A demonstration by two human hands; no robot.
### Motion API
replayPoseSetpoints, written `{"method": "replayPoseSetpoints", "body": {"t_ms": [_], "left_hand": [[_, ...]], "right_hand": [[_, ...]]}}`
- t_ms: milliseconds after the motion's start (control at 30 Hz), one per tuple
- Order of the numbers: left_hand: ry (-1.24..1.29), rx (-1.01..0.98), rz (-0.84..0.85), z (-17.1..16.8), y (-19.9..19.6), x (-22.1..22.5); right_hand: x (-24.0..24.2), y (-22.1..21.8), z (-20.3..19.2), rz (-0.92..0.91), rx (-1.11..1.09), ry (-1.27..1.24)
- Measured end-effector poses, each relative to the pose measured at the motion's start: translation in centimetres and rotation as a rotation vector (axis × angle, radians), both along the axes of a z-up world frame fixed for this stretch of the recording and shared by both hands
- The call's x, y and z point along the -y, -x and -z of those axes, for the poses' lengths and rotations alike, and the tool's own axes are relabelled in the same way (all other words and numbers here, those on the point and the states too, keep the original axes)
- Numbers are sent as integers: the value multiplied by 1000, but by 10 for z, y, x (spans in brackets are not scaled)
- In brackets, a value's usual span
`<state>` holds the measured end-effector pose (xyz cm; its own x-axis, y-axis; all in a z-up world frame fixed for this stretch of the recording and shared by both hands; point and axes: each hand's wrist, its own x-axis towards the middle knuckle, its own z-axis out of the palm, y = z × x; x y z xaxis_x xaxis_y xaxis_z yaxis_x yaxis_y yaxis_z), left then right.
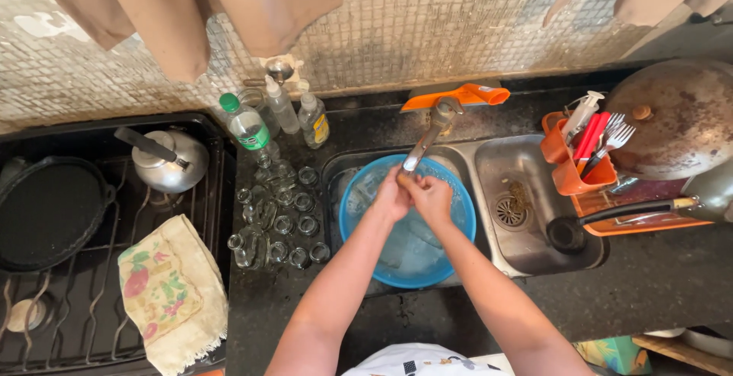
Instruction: Washing and rinsing small glass bottles in a sink
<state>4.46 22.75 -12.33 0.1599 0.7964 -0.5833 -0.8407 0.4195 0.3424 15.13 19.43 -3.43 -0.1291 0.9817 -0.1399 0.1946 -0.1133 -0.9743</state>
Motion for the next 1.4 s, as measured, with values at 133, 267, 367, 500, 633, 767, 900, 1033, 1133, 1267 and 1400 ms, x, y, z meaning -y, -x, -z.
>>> {"method": "replayPoseSetpoints", "body": {"t_ms": [133, 267, 367, 500, 633, 767, 900, 1033, 1133, 1267, 1400], "left_hand": [[21, -27, -44, -4, 7, -1], [-64, -147, -72, -57, 29, 24], [-100, -316, 74, -69, 34, 35], [-143, -458, 305, -66, 33, 31], [-116, -684, 103, -24, 36, 9], [-60, -666, 218, -25, 37, 5], [11, -643, 369, -25, 43, 2], [62, -621, 463, -32, 50, 11], [16, -396, 602, -30, 52, 7], [-279, -1432, 301, -47, 33, 33], [-453, -1652, 328, -78, 29, 57]], "right_hand": [[11, 5, 4, 18, 60, -153], [15, -2, -9, 62, 176, -386], [-13, -4, 20, -16, 123, -361], [-11, 9, 8, -187, -211, 172], [-17, 16, 30, -54, -227, 247], [-40, 28, 85, 172, -323, 489], [21, 42, 31, 46, 19, -358], [18, 9, 5, -227, 415, -691], [0, 6, 19, -317, 677, -907], [-38, 25, 75, 80, -36, -21], [-24, 26, 60, 188, 37, 124]]}}
